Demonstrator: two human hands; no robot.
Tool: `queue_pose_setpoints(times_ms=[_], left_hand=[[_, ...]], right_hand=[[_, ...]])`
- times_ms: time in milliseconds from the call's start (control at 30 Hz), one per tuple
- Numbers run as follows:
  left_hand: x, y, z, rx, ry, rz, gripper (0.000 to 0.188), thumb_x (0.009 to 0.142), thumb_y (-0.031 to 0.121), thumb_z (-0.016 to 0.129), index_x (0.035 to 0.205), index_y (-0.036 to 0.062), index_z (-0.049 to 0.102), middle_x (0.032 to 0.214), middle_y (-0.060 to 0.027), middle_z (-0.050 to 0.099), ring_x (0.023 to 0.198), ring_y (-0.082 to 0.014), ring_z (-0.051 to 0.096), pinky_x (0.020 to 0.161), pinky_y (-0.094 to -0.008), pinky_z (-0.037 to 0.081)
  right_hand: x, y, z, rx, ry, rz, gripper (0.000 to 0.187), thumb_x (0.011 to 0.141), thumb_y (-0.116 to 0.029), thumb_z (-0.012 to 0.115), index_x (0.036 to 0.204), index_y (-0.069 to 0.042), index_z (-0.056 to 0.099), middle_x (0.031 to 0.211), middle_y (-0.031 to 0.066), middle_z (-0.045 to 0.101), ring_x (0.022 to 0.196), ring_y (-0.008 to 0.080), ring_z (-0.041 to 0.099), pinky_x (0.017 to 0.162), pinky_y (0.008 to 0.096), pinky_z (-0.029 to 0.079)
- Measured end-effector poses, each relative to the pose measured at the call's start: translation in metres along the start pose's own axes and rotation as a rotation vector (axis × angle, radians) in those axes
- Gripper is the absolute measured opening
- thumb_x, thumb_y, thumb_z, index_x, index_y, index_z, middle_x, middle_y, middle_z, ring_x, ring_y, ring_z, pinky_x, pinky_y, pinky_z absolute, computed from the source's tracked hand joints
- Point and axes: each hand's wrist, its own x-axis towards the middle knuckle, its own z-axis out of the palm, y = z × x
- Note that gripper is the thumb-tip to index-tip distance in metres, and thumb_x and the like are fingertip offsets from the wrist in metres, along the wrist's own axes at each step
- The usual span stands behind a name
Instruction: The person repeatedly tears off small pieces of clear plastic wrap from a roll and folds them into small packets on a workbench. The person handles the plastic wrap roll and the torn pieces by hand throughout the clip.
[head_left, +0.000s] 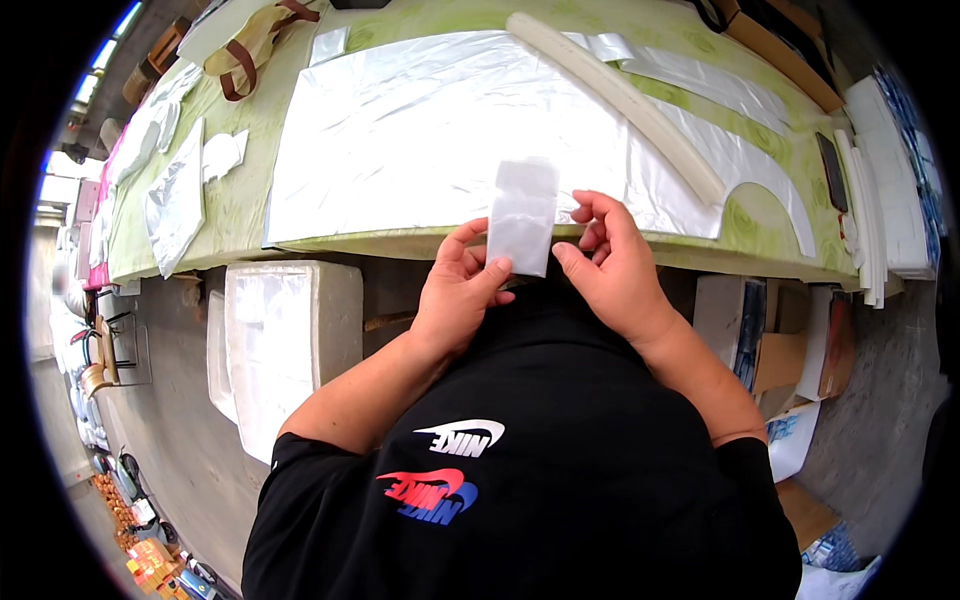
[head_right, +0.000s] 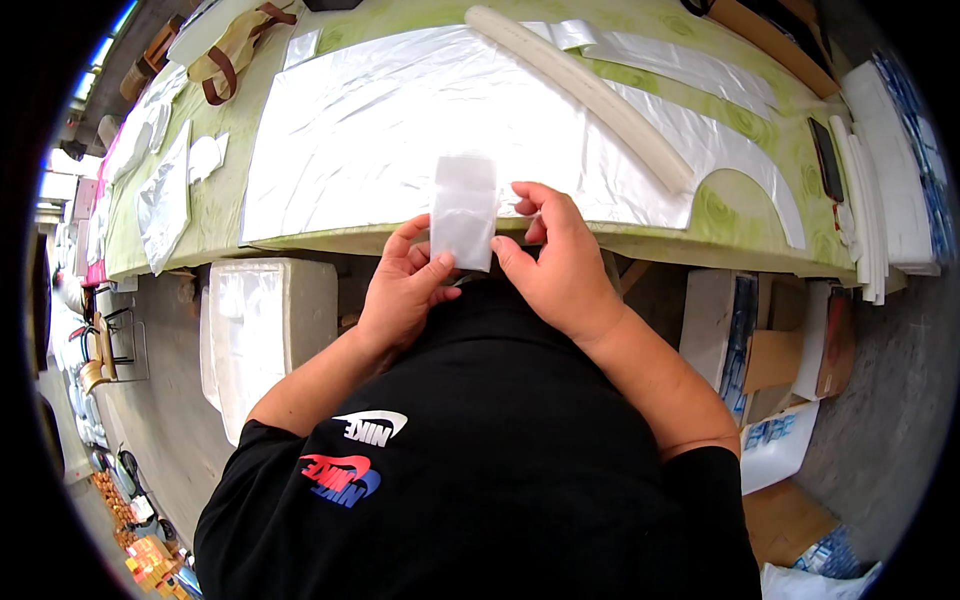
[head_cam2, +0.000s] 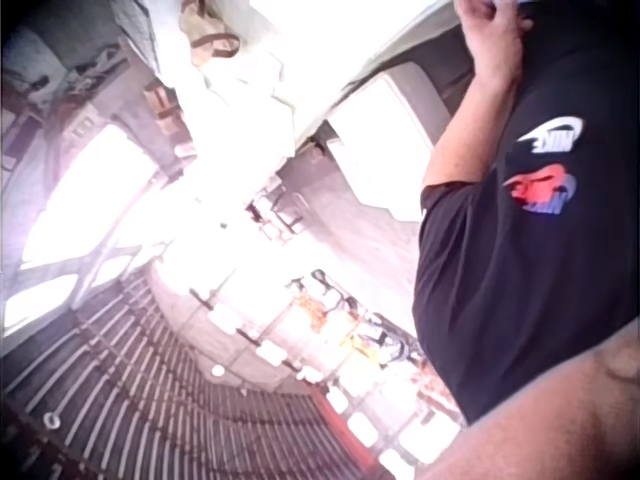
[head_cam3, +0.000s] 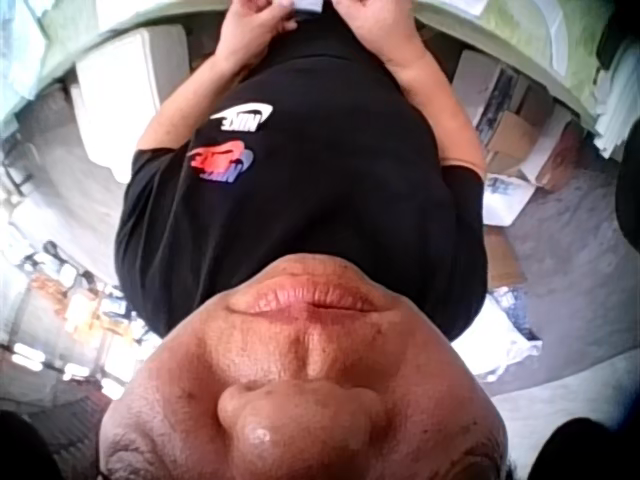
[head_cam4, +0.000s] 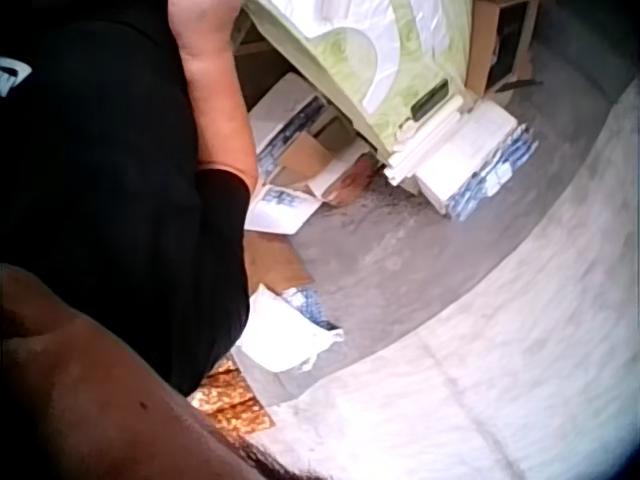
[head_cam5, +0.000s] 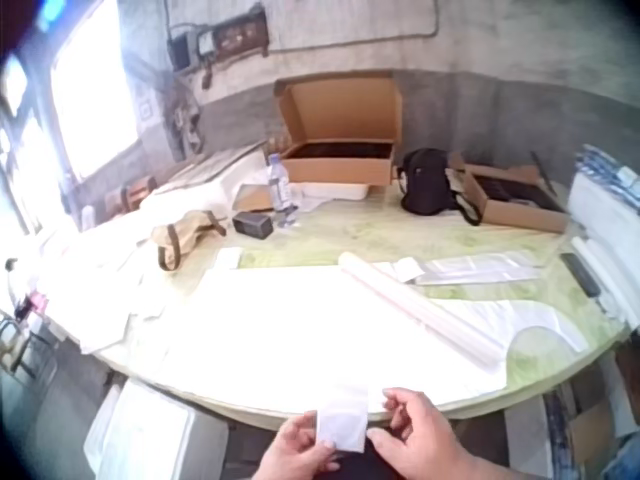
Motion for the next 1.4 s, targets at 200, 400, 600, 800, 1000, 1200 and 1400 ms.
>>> queue_pose_setpoints(times_ms=[200,400,600,800,1000,1200,1400], left_hand=[[-0.003,0.000,0.000,0.027,-0.084,0.080,0.068,0.100,0.005,0.060,0.158,0.0170,0.026,0.114,-0.0072,0.061,0.098,-0.0126,0.063,0.073,-0.0262,0.059],[-0.003,0.001,0.002,0.051,-0.124,0.053,0.069,0.099,0.004,0.062,0.157,0.0133,0.027,0.113,-0.0071,0.060,0.096,-0.0122,0.062,0.072,-0.0263,0.058],[0.000,0.002,0.001,0.092,-0.116,0.024,0.064,0.094,0.003,0.068,0.149,0.0088,0.035,0.115,-0.0071,0.058,0.098,-0.0118,0.063,0.072,-0.0253,0.056],[0.001,-0.004,-0.001,0.088,-0.147,0.142,0.067,0.090,-0.003,0.071,0.146,0.0071,0.035,0.122,-0.0078,0.055,0.099,-0.0122,0.064,0.078,-0.0259,0.056],[0.006,-0.011,-0.001,0.096,-0.162,0.173,0.053,0.091,-0.002,0.071,0.137,0.0029,0.045,0.116,-0.0071,0.060,0.095,-0.0120,0.065,0.085,-0.0259,0.055],[0.014,-0.017,-0.007,0.280,-0.152,0.069,0.028,0.098,0.016,0.069,0.121,0.0024,0.059,0.099,-0.0013,0.069,0.090,-0.0075,0.063,0.070,-0.0221,0.053],[0.015,-0.019,-0.008,0.309,-0.077,0.100,0.025,0.102,0.023,0.063,0.116,0.0024,0.062,0.102,-0.0037,0.069,0.090,-0.0083,0.064,0.072,-0.0229,0.054]], right_hand=[[0.021,-0.007,0.003,0.164,0.027,0.096,0.063,0.084,-0.012,0.076,0.139,-0.002,0.047,0.110,0.0097,0.058,0.073,0.0122,0.051,0.072,0.0290,0.051],[0.034,-0.007,0.009,0.074,0.014,0.100,0.060,0.086,-0.012,0.073,0.138,0.000,0.046,0.091,0.0078,0.061,0.071,0.0135,0.056,0.070,0.0305,0.051],[0.041,-0.005,0.009,0.137,-0.003,0.137,0.057,0.087,-0.007,0.070,0.138,-0.001,0.046,0.082,0.0055,0.061,0.074,0.0126,0.057,0.071,0.0286,0.050],[0.045,-0.003,0.008,0.293,-0.035,0.113,0.054,0.090,-0.001,0.066,0.140,-0.003,0.045,0.091,0.0039,0.063,0.081,0.0099,0.058,0.077,0.0265,0.050],[0.022,0.001,-0.002,0.429,-0.167,-0.082,0.058,0.090,0.007,0.064,0.143,-0.006,0.043,0.112,0.0069,0.064,0.105,0.0138,0.060,0.094,0.0305,0.048],[0.033,-0.001,0.005,0.439,-0.041,0.060,0.051,0.089,0.000,0.067,0.137,-0.004,0.048,0.085,0.0022,0.058,0.079,0.0110,0.056,0.078,0.0278,0.050],[0.056,-0.006,0.003,0.106,-0.083,0.071,0.053,0.091,0.001,0.066,0.139,-0.005,0.046,0.087,0.0015,0.060,0.078,0.0081,0.056,0.072,0.0251,0.049]])
